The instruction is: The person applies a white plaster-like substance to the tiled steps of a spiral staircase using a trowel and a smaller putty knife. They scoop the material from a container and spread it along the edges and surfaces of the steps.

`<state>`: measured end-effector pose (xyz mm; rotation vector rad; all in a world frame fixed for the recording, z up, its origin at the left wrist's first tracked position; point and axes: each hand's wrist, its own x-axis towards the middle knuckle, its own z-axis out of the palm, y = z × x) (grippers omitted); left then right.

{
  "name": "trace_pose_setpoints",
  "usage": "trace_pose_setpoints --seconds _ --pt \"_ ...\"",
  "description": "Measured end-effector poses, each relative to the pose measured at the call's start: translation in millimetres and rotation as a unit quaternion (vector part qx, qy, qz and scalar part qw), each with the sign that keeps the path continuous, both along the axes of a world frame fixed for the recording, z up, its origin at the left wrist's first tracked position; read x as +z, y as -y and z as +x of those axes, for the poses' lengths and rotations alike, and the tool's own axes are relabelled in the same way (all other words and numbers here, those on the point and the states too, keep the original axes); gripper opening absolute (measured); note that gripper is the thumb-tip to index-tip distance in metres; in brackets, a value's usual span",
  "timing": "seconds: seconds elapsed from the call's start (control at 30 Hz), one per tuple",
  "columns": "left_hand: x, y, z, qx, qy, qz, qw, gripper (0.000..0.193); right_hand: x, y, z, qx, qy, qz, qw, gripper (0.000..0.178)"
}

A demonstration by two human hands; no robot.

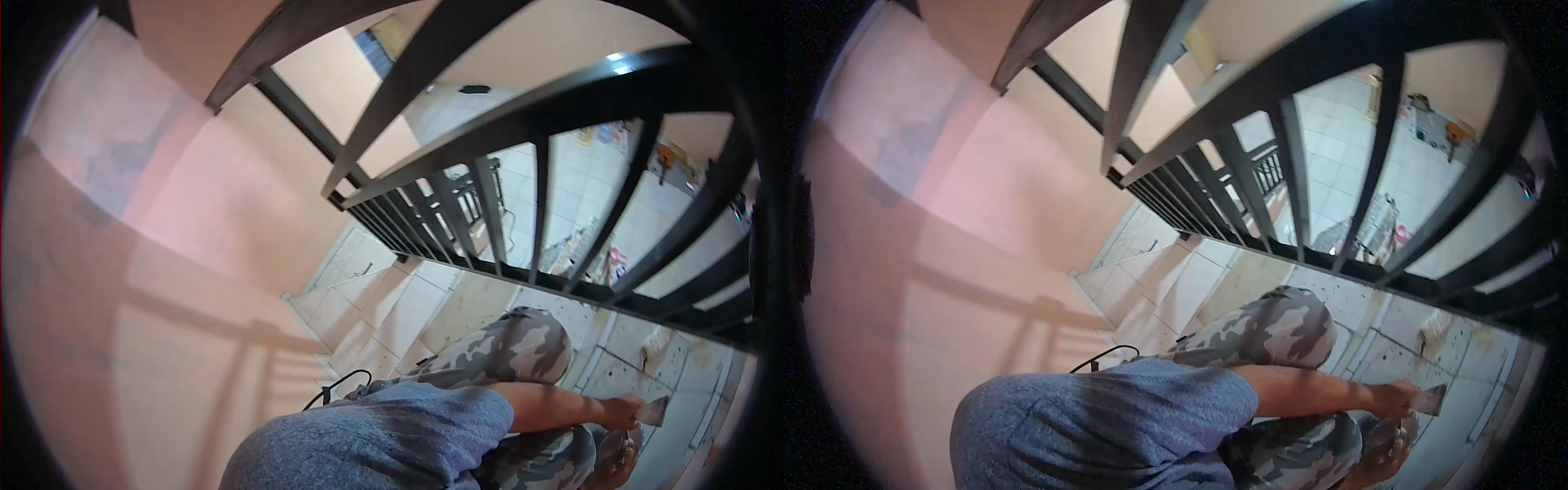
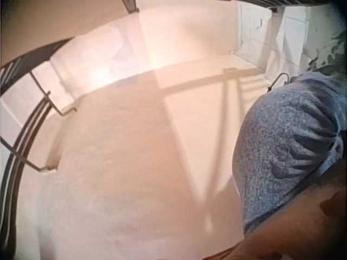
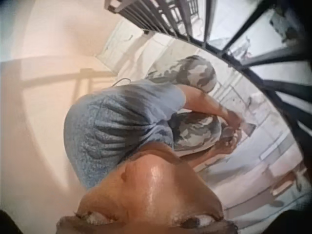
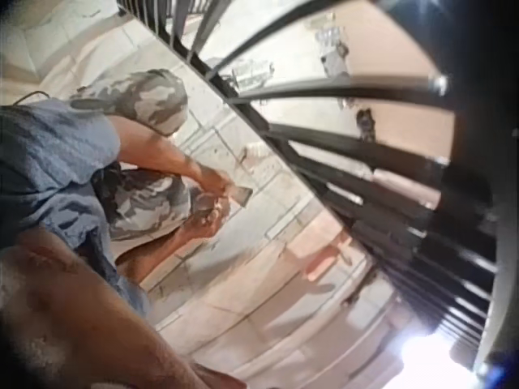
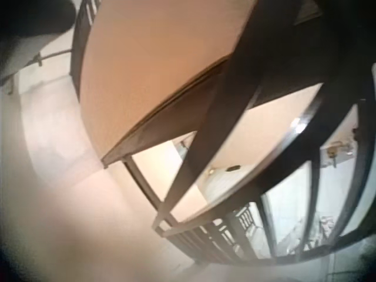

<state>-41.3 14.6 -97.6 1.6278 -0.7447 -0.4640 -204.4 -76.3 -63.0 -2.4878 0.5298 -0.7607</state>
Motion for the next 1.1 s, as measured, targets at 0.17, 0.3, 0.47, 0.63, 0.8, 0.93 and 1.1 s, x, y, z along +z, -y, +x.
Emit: trace_pose_setpoints --seconds 0.17,0.3,0.47,0.63,0.8,0.93,1.1 --pt "7.4 -26.0 13.9 0.017 -0.004 0.051 0.999 0.026 -7.8 -17.1 46.2 0.062 0.043 -0.031 0.997 0.022" --pt "42.2 -30.8 23.5 -0.019 -0.033 0.07 0.997 0.027 -3.8 -9.7 56.1 0.074 0.06 -0.076 0.993 0.022" --pt "-57.9 -57.4 46.5 0.011 0.264 0.116 0.957 0.02 -2.4 -47.6 56.4 0.155 0.06 -0.061 0.984 0.021" --pt "-42.7 -41.4 50.0 -0.129 0.278 0.186 0.934 0.017 2.8 -49.1 57.4 0.047 -0.004 0.059 0.997 0.013" --pt "-23.2 -51.1 86.3 -0.017 0.129 0.171 0.977 0.037 18.4 -66.3 82.5 0.045 -0.049 0.145 0.987 0.02" --pt "-1.1 -57.8 86.9 -0.008 0.136 0.217 0.967 0.04 47.2 -75.0 72.6 0.002 0.005 0.167 0.986 0.021" --pt "-48.5 -73.6 91.9 -0.063 0.199 0.211 0.955 0.036 22.1 -91.1 78.3 -0.091 -0.011 0.137 0.986 0.019"
